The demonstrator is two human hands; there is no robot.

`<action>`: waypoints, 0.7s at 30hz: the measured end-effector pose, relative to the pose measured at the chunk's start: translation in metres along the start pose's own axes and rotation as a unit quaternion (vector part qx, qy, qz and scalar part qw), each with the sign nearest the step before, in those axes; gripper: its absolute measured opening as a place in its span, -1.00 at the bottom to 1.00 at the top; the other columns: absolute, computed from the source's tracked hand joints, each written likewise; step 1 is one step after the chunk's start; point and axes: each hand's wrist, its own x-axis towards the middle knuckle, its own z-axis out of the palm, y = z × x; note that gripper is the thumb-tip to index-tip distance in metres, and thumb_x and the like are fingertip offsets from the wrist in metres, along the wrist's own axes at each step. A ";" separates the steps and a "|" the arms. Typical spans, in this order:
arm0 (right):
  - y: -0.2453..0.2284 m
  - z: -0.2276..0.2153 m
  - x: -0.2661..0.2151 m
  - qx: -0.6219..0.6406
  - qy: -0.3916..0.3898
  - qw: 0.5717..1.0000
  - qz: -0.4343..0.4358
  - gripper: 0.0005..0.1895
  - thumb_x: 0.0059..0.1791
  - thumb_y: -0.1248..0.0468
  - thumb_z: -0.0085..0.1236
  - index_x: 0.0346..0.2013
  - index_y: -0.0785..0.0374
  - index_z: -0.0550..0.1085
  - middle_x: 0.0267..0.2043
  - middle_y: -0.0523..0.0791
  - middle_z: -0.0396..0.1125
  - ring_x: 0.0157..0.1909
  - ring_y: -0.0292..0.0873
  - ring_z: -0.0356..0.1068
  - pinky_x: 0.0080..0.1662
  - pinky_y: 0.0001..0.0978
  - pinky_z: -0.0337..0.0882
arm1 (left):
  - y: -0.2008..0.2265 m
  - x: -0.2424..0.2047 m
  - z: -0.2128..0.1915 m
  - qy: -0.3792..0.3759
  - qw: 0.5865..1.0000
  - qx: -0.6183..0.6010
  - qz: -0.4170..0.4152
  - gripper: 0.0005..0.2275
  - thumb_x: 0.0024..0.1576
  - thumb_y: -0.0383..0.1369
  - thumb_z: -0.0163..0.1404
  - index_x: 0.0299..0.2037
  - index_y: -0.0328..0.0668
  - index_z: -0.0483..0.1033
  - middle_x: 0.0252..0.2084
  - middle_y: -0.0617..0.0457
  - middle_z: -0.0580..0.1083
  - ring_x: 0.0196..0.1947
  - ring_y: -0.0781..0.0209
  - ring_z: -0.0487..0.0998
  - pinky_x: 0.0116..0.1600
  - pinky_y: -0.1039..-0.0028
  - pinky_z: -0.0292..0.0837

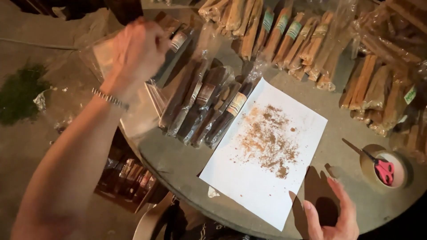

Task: The person organizes small wood-like sticks on a paper, wraps them in plastic film, secures the packaging with tape, and cuts the tape using scissors.

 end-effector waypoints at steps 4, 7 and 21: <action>0.013 0.003 -0.001 -0.010 0.007 1.000 -0.020 -0.35 -0.04 0.22 0.26 0.33 0.34 0.38 0.31 0.05 0.37 0.26 0.01 0.39 0.22 -0.21 0.33 | 0.051 -0.042 -0.020 -0.222 0.969 -0.036 -0.101 -0.70 0.30 -0.09 0.04 0.01 -0.13 0.51 -0.64 0.13 0.31 -0.74 0.40 0.14 -0.62 0.60 0.05; 0.019 0.004 -0.001 0.006 0.010 0.999 -0.042 -0.33 -0.04 0.23 0.25 0.35 0.37 0.36 0.29 0.06 0.38 0.28 0.03 0.38 0.26 -0.18 0.31 | 0.056 -0.059 -0.015 -0.258 0.963 -0.022 -0.074 -0.51 0.23 -0.04 0.07 0.26 -0.16 0.41 -0.64 0.10 0.34 -0.76 0.38 0.16 -0.63 0.57 0.13; 0.056 0.009 0.001 0.049 0.028 0.990 -0.129 -0.37 -0.06 0.28 0.30 0.26 0.47 0.40 0.25 0.15 0.38 0.32 0.10 0.37 0.34 -0.14 0.34 | 0.061 -0.060 0.021 -0.186 0.978 0.074 -0.060 -0.54 0.18 -0.12 0.16 -0.59 0.00 0.12 -0.66 0.24 0.10 -0.63 0.39 0.12 -0.46 0.51 0.20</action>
